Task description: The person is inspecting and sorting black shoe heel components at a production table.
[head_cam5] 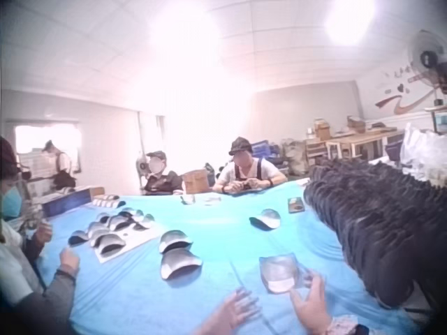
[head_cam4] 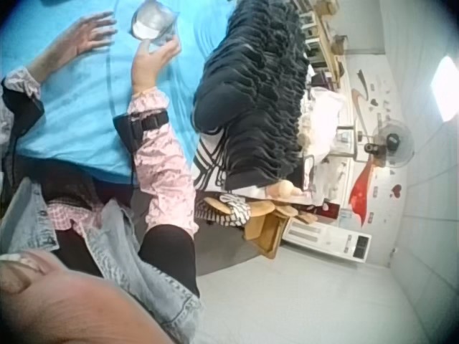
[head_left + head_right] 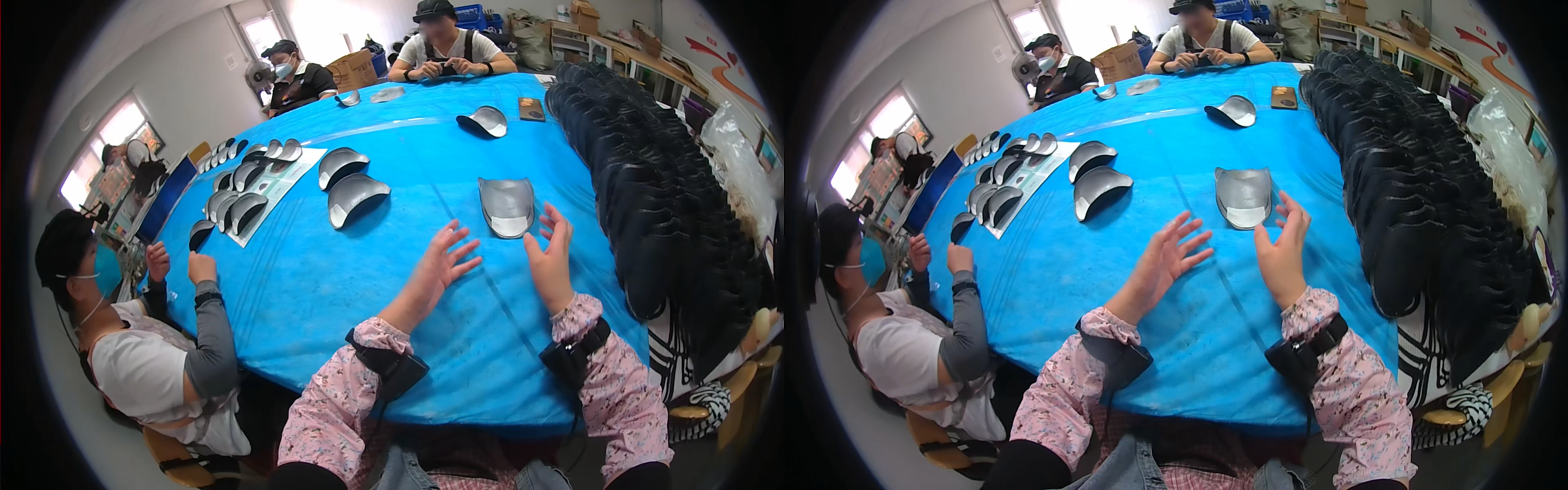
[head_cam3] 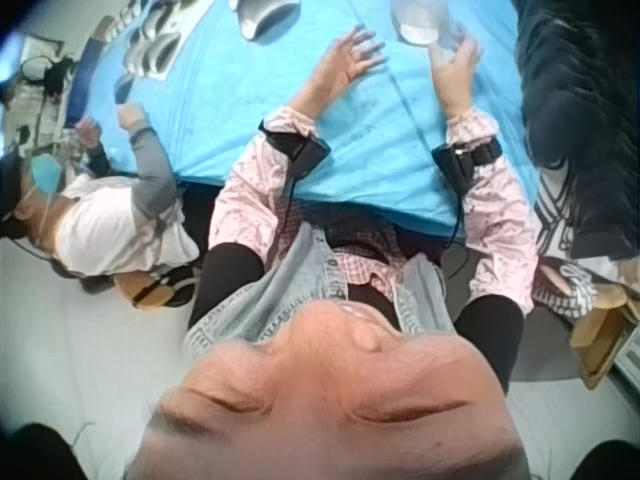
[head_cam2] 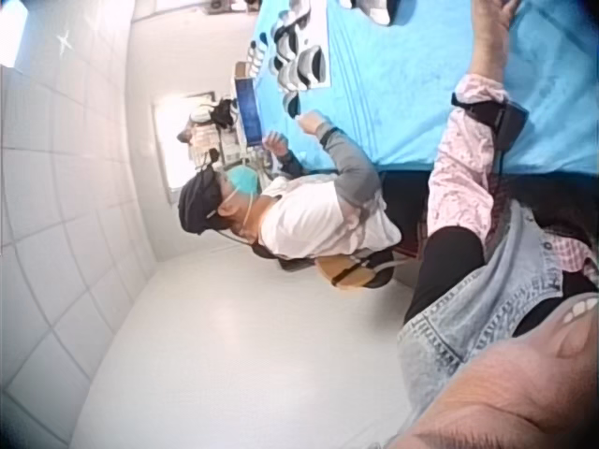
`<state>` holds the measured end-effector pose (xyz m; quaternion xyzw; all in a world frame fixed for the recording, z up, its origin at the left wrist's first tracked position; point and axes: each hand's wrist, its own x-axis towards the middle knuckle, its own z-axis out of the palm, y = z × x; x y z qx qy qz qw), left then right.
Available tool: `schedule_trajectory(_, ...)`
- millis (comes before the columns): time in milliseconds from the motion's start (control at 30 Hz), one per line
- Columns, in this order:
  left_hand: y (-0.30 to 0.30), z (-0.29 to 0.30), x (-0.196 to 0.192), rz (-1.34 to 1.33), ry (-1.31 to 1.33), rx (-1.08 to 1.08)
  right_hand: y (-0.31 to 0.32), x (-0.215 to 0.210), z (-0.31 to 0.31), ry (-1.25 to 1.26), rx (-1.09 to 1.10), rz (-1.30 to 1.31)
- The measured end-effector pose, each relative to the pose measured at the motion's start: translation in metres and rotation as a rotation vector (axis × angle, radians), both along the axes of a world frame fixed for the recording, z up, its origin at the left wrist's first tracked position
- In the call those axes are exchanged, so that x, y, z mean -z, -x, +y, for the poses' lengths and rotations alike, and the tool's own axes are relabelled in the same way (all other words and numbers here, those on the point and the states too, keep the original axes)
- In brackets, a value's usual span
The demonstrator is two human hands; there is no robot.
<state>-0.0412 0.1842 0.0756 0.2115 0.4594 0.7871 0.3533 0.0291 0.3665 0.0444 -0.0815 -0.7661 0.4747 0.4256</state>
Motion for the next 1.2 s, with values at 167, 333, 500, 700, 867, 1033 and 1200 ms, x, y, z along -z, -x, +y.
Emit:
schedule_trajectory(167,0.011,0.014,-0.001,0.136,0.031,-0.098,0.003,0.017,0.012,-0.071,-0.022,-0.148)
schedule_trajectory(333,0.057,0.046,0.004,0.147,0.178,-0.129,0.01,0.012,-0.002,-0.07,-0.149,-0.103)
schedule_trajectory(500,0.01,0.069,0.004,0.164,0.125,0.03,0.01,0.014,-0.001,-0.16,0.096,-0.083)
schedule_trajectory(700,-0.034,0.035,-0.022,-0.066,-0.066,0.139,0.002,0.005,0.026,-0.156,0.166,-0.173)
schedule_trajectory(867,0.026,0.001,0.005,0.637,0.265,-0.254,-0.006,-0.024,0.021,0.038,-0.3,-0.2)
schedule_trajectory(1033,0.026,-0.005,-0.001,0.772,0.488,0.204,-0.021,-0.022,0.044,-0.346,-0.608,-0.519)
schedule_trajectory(1200,0.012,-0.007,-0.006,0.931,0.533,0.154,-0.021,-0.027,0.022,-0.556,-0.544,-0.305)
